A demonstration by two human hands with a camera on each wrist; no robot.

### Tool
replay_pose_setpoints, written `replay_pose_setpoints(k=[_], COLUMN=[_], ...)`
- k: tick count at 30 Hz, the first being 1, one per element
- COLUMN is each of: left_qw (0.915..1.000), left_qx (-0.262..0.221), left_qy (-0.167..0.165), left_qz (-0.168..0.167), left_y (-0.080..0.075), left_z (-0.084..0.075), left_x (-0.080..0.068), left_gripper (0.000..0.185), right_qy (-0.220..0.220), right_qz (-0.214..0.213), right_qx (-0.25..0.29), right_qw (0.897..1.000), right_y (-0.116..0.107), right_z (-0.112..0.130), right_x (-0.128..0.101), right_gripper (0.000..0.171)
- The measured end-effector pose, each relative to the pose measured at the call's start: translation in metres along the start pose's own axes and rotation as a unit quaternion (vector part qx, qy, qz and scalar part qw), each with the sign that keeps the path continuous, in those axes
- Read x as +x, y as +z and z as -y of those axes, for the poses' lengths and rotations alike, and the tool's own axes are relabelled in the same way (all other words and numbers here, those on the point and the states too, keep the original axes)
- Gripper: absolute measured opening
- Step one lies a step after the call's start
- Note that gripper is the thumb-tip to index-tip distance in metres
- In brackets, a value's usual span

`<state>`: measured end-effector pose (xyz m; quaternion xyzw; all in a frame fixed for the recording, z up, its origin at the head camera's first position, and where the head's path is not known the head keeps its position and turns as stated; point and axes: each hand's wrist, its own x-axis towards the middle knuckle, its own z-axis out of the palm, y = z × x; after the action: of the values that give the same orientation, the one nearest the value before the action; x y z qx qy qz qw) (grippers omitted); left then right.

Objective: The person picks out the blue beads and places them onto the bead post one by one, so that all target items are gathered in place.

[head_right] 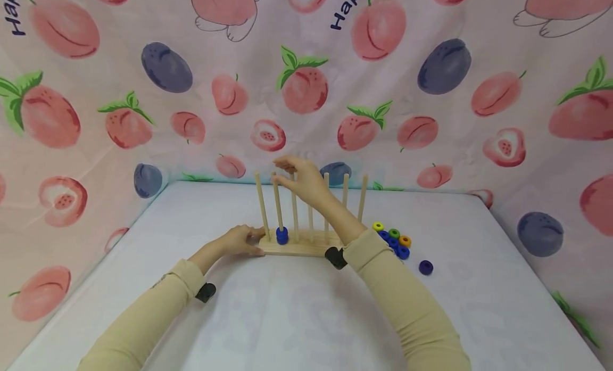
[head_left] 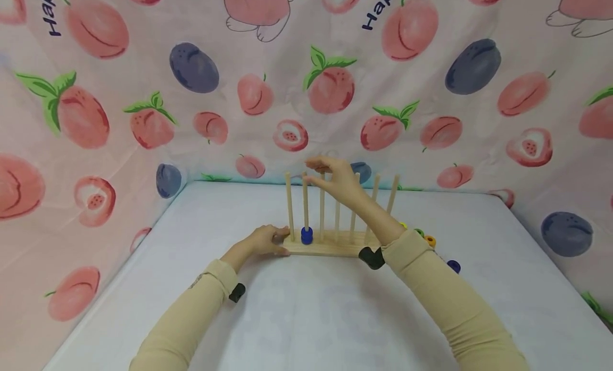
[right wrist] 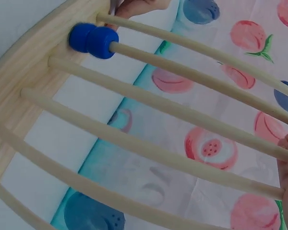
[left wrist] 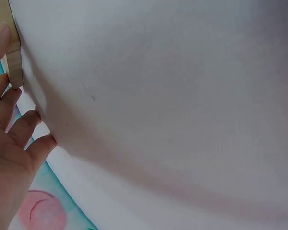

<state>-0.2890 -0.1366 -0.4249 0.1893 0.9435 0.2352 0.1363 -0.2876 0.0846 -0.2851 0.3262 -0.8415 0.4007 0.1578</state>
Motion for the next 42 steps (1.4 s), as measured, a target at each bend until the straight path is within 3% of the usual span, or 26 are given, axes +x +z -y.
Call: replay_pose_setpoints(k=[6, 13, 20, 29, 35, 42], left_qw=[1.0, 0.9999, 0.9996, 0.9992, 0.9992, 0.9992], left_qx=[0.003, 0.01, 0.014, 0.018, 0.026, 0.016], left_qy=[0.004, 0.014, 0.023, 0.033, 0.027, 0.035], left_qz=[0.001, 0.002, -0.007, -0.011, -0.014, -0.008], left_y=[0.0, 0.008, 0.008, 0.006, 0.003, 0.003], left_z=[-0.001, 0.0, -0.002, -0.003, 0.002, 0.0], left_x=[0.002, 0.003, 0.003, 0.002, -0.001, -0.003], left_gripper=[0.065, 0.063, 0.063, 0.064, 0.064, 0.065], right_qy=[-0.025, -0.049, -0.068, -0.069, -0.085, -0.059], right_qz=[-0.026, -0.049, -0.061, -0.068, -0.053, -0.037], right_qx=[0.024, -0.008, 0.001, 0.028, 0.008, -0.012], right_qw=[0.999, 0.998, 0.996, 0.995, 0.995, 0.998], right_y=[-0.003, -0.011, -0.019, -0.035, -0.035, -0.048], right_z=[-0.003, -0.004, -0.003, 0.022, -0.003, -0.022], right_x=[-0.005, -0.019, -0.032, -0.059, -0.069, -0.09], right_gripper=[0.035, 0.035, 0.035, 0.031, 0.031, 0.033])
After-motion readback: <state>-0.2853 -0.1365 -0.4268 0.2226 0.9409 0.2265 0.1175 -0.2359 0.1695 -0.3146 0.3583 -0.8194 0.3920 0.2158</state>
